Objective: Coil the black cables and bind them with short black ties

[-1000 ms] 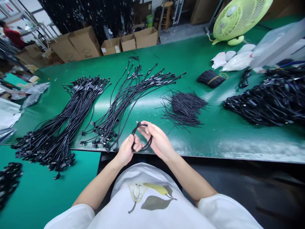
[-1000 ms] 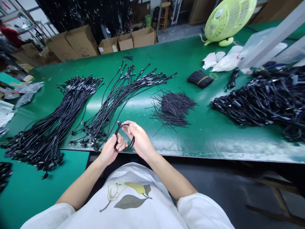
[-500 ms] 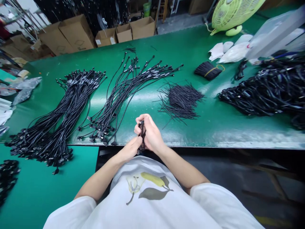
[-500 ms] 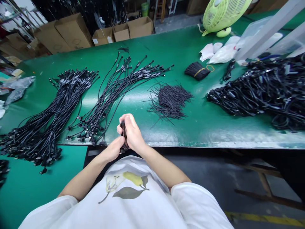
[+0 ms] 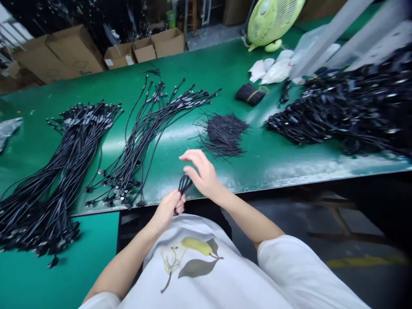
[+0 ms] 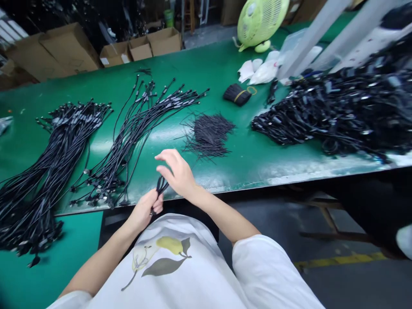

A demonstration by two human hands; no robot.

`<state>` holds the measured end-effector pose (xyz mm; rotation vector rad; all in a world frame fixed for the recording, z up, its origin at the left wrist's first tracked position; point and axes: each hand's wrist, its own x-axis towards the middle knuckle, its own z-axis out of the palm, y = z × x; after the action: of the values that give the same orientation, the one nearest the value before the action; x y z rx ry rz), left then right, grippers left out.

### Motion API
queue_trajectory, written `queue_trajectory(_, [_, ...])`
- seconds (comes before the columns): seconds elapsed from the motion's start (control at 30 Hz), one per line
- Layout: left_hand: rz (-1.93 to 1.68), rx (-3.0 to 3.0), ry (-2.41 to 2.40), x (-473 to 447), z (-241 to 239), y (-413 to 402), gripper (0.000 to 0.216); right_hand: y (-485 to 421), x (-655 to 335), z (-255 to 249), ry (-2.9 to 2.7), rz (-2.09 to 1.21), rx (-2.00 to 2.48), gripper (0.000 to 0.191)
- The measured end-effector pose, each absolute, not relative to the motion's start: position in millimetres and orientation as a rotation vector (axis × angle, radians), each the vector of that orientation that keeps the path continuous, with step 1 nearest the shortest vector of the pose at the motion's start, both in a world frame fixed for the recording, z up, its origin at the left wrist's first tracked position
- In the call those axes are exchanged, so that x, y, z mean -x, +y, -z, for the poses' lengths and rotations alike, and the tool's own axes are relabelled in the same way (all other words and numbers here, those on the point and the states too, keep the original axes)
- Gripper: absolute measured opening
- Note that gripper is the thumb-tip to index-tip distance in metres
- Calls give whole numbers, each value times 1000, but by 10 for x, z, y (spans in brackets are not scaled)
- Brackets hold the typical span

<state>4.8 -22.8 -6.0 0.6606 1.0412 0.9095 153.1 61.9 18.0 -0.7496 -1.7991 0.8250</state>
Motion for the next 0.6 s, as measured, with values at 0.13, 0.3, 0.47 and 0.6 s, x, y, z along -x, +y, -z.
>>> queue_trajectory(0.13, [-644,-1168,1270,118,107,-161,41,368,-1775,-58,-2549,-67,591,30])
queue_trajectory(0.3, [-356,-1481,1287,94,140,-174,36,146,-1844,283,-2891,9,670,37])
queue_trajectory(0.47, [-384,-1400,1323,64,325,-234,40,126,-1907,369,-2831,74,684,34])
queue_trajectory(0.6, [-361,-1348,1423,60,358,-214,36,160,-1802,391,-2938,-42,686,30])
